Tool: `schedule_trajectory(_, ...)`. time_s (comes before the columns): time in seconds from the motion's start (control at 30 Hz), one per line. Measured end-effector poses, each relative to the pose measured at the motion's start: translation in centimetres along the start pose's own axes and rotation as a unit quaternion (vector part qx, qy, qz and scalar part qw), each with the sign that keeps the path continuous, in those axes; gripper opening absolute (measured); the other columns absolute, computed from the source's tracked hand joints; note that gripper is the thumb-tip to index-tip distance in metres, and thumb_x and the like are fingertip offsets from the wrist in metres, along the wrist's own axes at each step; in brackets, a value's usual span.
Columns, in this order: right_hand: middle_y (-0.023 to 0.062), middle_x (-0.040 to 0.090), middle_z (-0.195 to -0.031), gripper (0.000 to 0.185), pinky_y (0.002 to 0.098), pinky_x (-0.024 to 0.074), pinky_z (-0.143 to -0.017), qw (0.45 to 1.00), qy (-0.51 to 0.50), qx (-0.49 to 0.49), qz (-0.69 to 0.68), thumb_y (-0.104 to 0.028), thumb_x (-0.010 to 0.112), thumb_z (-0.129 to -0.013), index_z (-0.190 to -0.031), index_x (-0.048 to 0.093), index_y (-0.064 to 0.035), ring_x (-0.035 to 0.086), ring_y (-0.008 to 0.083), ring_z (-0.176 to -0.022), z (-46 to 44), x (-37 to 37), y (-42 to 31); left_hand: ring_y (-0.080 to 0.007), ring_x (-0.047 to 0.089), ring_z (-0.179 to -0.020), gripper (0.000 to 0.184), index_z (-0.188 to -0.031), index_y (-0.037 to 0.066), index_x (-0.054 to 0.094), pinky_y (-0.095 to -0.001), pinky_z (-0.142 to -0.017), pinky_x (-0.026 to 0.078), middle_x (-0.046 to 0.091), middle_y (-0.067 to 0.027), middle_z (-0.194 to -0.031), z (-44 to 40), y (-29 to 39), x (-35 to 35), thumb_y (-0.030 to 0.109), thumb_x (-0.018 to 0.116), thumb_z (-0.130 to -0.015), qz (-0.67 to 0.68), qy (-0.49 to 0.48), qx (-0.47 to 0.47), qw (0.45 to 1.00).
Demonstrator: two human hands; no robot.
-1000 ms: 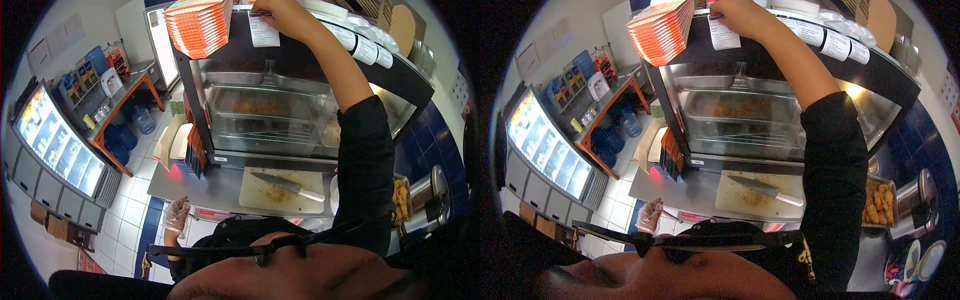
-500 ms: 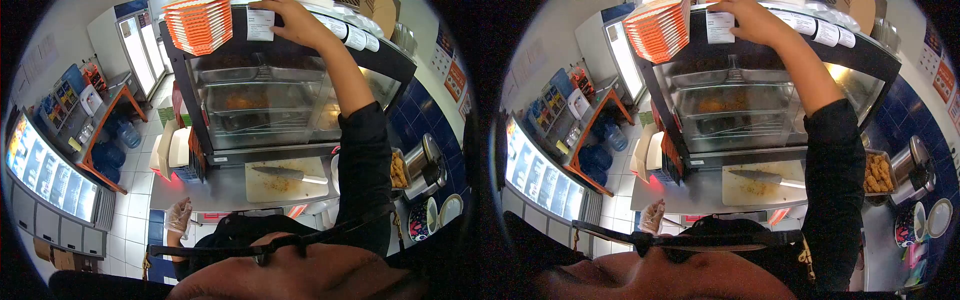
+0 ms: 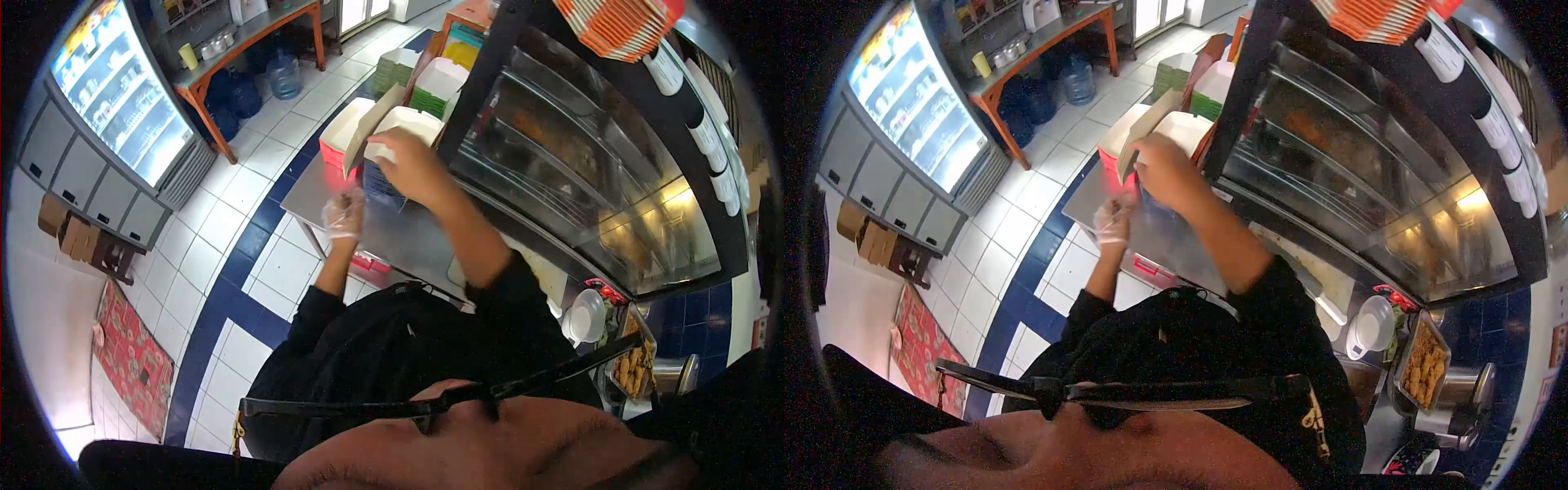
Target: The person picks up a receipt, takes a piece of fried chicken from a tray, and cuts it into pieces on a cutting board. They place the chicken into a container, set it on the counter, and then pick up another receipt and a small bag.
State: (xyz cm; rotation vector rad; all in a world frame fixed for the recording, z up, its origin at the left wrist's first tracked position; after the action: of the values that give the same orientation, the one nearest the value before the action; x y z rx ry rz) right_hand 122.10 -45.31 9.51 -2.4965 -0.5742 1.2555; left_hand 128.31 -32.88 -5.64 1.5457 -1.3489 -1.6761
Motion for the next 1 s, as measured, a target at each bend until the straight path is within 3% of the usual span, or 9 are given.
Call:
schedule_trajectory(0.07, 0.0233, 0.06, -0.097, 0.026, 0.0403, 0.05, -0.08, 0.935, -0.228, 0.157, 0.22, -0.011, 0.063, -0.075, -0.099, 0.062, -0.0011, 0.059, 0.0349, -0.095, -0.8, 6.6, 4.0, -0.0164, 0.062, -0.078, 0.03, -0.103, 0.003, 0.062, -0.0315, -0.071, 0.048, 0.066, -0.0099, -0.088, -1.0, -2.8, 4.6, 0.023, 0.067, -0.082, 0.111, 0.014, 0.012, 0.994)
schedule_trajectory(0.13, 0.0214, 0.062, -0.096, 0.025, 0.0402, 0.0513, -0.08, 0.924, -0.228, 0.197, 0.235, -0.018, 0.063, -0.076, -0.095, 0.064, -0.0016, 0.061, 0.0336, -0.094, -0.4, 9.1, 6.5, -0.0172, 0.062, -0.077, 0.035, -0.106, 0.002, 0.061, -0.0325, -0.071, 0.048, 0.066, -0.0102, -0.087, -2.2, -4.2, 7.6, 0.026, 0.068, -0.081, 0.224, 0.025, 0.035, 0.974)
schedule_trajectory(0.23, 0.0216, 0.064, -0.091, 0.022, 0.0409, 0.0516, -0.079, 0.916, -0.226, 0.248, 0.221, -0.021, 0.061, -0.077, -0.089, 0.067, -0.003, 0.064, 0.0343, -0.09, -0.1, 9.9, 8.8, -0.016, 0.059, -0.08, 0.043, -0.106, -0.002, 0.059, -0.0289, -0.074, 0.047, 0.064, -0.01, -0.089, -4.2, -2.7, 8.4, 0.031, 0.071, -0.079, 0.451, 0.039, -0.099, 0.886)
schedule_trajectory(0.4, 0.0249, 0.064, -0.082, 0.019, 0.0438, 0.0513, -0.074, 0.93, -0.243, 0.196, 0.195, -0.015, 0.059, -0.074, -0.075, 0.066, 0.0025, 0.064, 0.0381, -0.08, 0.0, 10.2, 11.8, -0.0132, 0.058, -0.077, 0.032, -0.099, 0.001, 0.062, -0.0272, -0.069, 0.046, 0.065, -0.0087, -0.088, -6.1, -2.1, 9.2, 0.025, 0.069, -0.081, 0.388, 0.057, -0.095, 0.915)
schedule_trajectory(0.5, 0.0266, 0.062, -0.081, 0.02, 0.0444, 0.0502, -0.071, 0.946, -0.202, 0.187, 0.174, -0.015, 0.058, -0.073, -0.074, 0.064, 0.0048, 0.062, 0.0402, -0.079, 0.3, 9.5, 12.0, -0.0208, 0.061, -0.082, 0.05, -0.108, -0.004, 0.059, -0.0306, -0.076, 0.048, 0.065, -0.014, -0.091, -5.7, -1.8, 8.8, 0.03, 0.074, -0.075, 0.283, 0.101, -0.094, 0.949)
schedule_trajectory(0.63, 0.0256, 0.063, -0.08, 0.018, 0.044, 0.0503, -0.071, 0.947, -0.197, 0.198, 0.158, -0.013, 0.058, -0.074, -0.074, 0.065, 0.0042, 0.062, 0.0404, -0.078, 0.6, 9.4, 11.9, -0.0212, 0.061, -0.08, 0.054, -0.108, -0.004, 0.06, -0.0311, -0.075, 0.048, 0.065, -0.014, -0.09, -5.7, -1.3, 8.6, 0.033, 0.076, -0.072, 0.305, 0.085, -0.128, 0.94)
schedule_trajectory(0.8, 0.0227, 0.064, -0.08, 0.015, 0.0423, 0.051, -0.073, 0.945, -0.181, 0.177, 0.208, -0.012, 0.061, -0.072, -0.077, 0.066, 0.0006, 0.063, 0.037, -0.082, 0.3, 8.2, 9.6, -0.0196, 0.06, -0.076, 0.059, -0.106, -0.003, 0.061, -0.031, -0.072, 0.049, 0.064, -0.0127, -0.088, -5.7, -1.0, 7.9, 0.039, 0.078, -0.068, 0.183, 0.076, -0.111, 0.974)
schedule_trajectory(0.83, 0.0199, 0.065, -0.08, 0.012, 0.0417, 0.0514, -0.074, 0.94, -0.204, 0.155, 0.225, -0.011, 0.061, -0.071, -0.075, 0.067, -0.001, 0.064, 0.0349, -0.082, 0.1, 8.5, 9.5, -0.0203, 0.063, -0.077, 0.047, -0.104, 0.001, 0.063, -0.0326, -0.069, 0.049, 0.067, -0.0121, -0.089, -5.7, -1.6, 8.5, 0.036, 0.073, -0.072, 0.214, 0.101, -0.04, 0.971)
schedule_trajectory(1.0, 0.0198, 0.066, -0.081, 0.014, 0.041, 0.0516, -0.072, 0.933, -0.257, 0.127, 0.219, -0.01, 0.061, -0.069, -0.075, 0.069, -0.0009, 0.065, 0.0339, -0.081, -1.3, 8.2, 8.9, -0.0201, 0.064, -0.08, 0.044, -0.103, 0.003, 0.064, -0.0321, -0.07, 0.05, 0.067, -0.0126, -0.088, -8.7, -6.5, 11.9, 0.033, 0.072, -0.072, 0.223, 0.062, -0.021, 0.972)
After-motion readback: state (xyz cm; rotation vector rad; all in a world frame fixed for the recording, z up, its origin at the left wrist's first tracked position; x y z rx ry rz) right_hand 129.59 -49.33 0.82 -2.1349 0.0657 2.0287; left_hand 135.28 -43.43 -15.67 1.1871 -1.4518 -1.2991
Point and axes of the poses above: each hand's wrist, its own z-axis away from the middle knuckle, its own x-axis out of the palm, y = z × x, the point moved 2 cm from there along -z, towards the middle knuckle
